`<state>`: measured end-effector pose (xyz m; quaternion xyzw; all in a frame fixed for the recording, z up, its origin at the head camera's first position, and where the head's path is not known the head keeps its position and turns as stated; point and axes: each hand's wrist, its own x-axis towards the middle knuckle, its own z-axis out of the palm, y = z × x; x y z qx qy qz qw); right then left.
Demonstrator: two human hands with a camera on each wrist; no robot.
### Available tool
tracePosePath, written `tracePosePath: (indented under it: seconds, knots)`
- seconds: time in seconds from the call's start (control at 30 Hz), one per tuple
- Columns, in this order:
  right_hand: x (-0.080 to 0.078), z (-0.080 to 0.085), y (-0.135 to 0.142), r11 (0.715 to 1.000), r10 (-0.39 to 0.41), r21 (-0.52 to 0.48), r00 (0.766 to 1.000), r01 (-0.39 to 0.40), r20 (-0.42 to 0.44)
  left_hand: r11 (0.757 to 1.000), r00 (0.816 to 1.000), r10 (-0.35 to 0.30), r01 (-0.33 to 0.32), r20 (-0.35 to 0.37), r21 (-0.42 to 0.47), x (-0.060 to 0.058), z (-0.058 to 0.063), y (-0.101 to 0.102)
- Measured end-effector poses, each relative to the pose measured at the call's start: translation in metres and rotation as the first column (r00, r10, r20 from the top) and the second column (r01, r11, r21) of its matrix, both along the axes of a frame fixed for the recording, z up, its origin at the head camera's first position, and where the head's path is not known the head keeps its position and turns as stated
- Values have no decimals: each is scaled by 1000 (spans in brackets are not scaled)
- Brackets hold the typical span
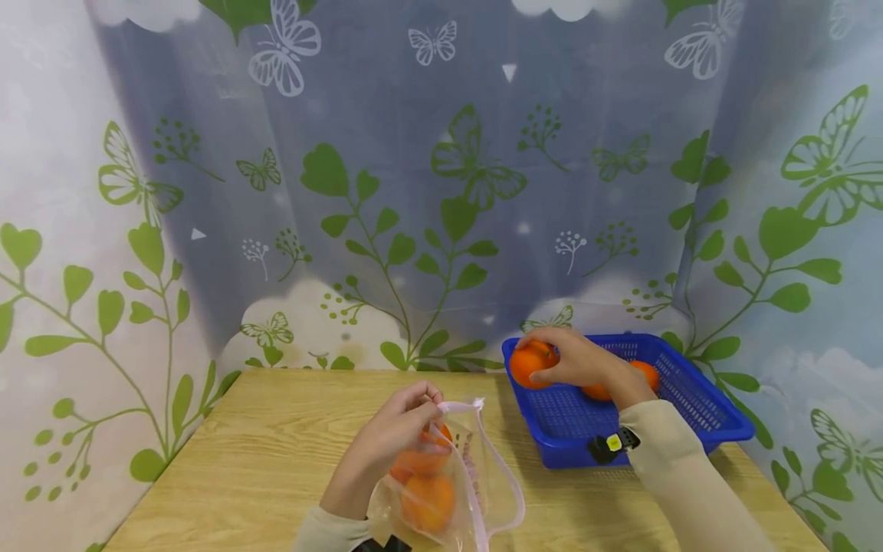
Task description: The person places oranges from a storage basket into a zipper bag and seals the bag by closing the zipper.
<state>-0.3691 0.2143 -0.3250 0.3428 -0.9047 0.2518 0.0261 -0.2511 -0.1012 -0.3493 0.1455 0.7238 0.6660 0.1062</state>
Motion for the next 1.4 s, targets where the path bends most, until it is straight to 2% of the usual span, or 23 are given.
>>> tracePosePath:
  seconds: [0.17,0.47,0.67,0.97,1.27,1.4]
  knots:
    - [15,3,-5,999,-12,-31,1000,12,9,1000,1000,5,-6,6,10,0,0,0]
    - [38,3,-12,998,30,-53,998,-33,-58,1000,1000,-14,14,-1,21,0,0,-1]
    - [51,-2,-16,990,69,-120,997,-72,-30,999,1000,-25,26,-6,42,-1,-2,-1]
    - [62,-14,-19,974,116,-200,993,-108,29,999,1000,-22,23,-9,41,-1,-1,-2]
    - [70,-16,-22,967,111,-231,994,-111,-14,999,999,-26,27,-21,38,-2,-2,-1]
    - [75,-17,-23,963,106,-247,994,-105,-6,999,1000,-24,25,-19,37,-1,-2,-1]
